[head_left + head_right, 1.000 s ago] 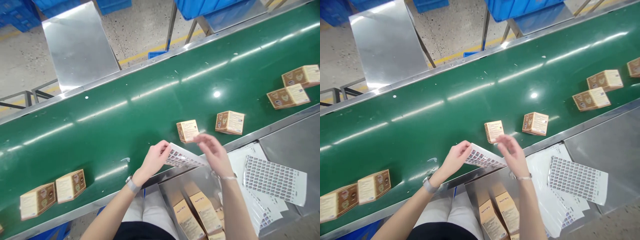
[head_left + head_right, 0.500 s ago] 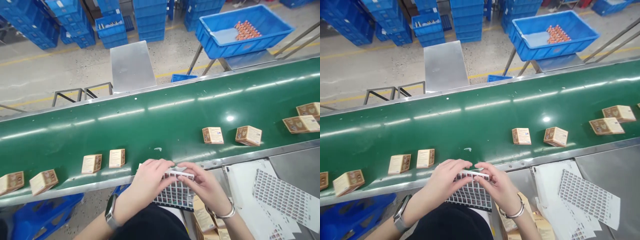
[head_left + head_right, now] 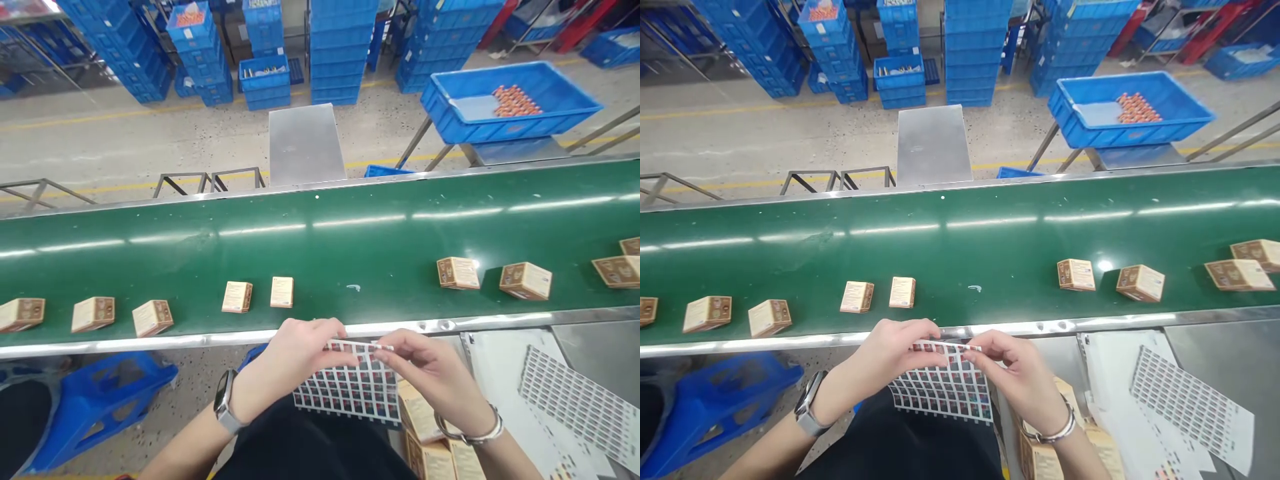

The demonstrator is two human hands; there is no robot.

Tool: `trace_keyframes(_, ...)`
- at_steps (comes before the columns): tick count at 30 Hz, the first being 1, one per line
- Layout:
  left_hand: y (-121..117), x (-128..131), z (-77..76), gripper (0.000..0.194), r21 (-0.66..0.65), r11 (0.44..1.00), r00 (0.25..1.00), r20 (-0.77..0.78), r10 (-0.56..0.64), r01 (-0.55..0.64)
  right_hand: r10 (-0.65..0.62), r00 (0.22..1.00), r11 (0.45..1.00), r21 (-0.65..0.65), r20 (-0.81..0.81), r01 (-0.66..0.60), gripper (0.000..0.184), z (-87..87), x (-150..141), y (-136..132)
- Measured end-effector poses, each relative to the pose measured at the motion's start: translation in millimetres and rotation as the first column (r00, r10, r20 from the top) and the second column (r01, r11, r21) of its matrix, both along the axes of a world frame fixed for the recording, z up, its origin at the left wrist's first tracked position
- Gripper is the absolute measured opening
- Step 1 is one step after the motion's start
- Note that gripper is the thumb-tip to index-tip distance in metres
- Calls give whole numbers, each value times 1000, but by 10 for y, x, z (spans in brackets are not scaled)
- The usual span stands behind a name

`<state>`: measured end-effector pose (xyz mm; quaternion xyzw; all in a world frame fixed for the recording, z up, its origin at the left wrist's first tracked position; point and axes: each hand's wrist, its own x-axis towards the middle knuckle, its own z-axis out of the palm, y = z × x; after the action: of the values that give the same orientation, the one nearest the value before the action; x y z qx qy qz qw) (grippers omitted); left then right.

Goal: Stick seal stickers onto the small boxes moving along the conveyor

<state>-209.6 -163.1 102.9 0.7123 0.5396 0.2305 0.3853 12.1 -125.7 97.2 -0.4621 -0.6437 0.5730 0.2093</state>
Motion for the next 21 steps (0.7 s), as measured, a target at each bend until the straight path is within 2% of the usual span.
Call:
trace_keyframes(4,-89,21,34,48,2,1000,1000,-24,-9,9,54,992,993,-102,-110,-66,29,25,-4,-34)
trace_keyframes(10,-162,94,186,41,-113,990,997,11,-83,83,126,985,989,93,-118,-115,21,30,70,-124)
trace_keyframes(13,-192,122,256,36,-186,976,994,7,-111,110,140,978,990,52,-155,-134,22,29,107,-162)
trace_keyframes(16,-230,160,307,29,-198,973,993,-4,-119,116,182,969,982,-14,-166,-187,21,35,138,-183)
trace_keyframes(21,-286,256,378,20,-171,976,990,-12,-137,133,174,975,980,119,-140,-158,27,68,172,-247)
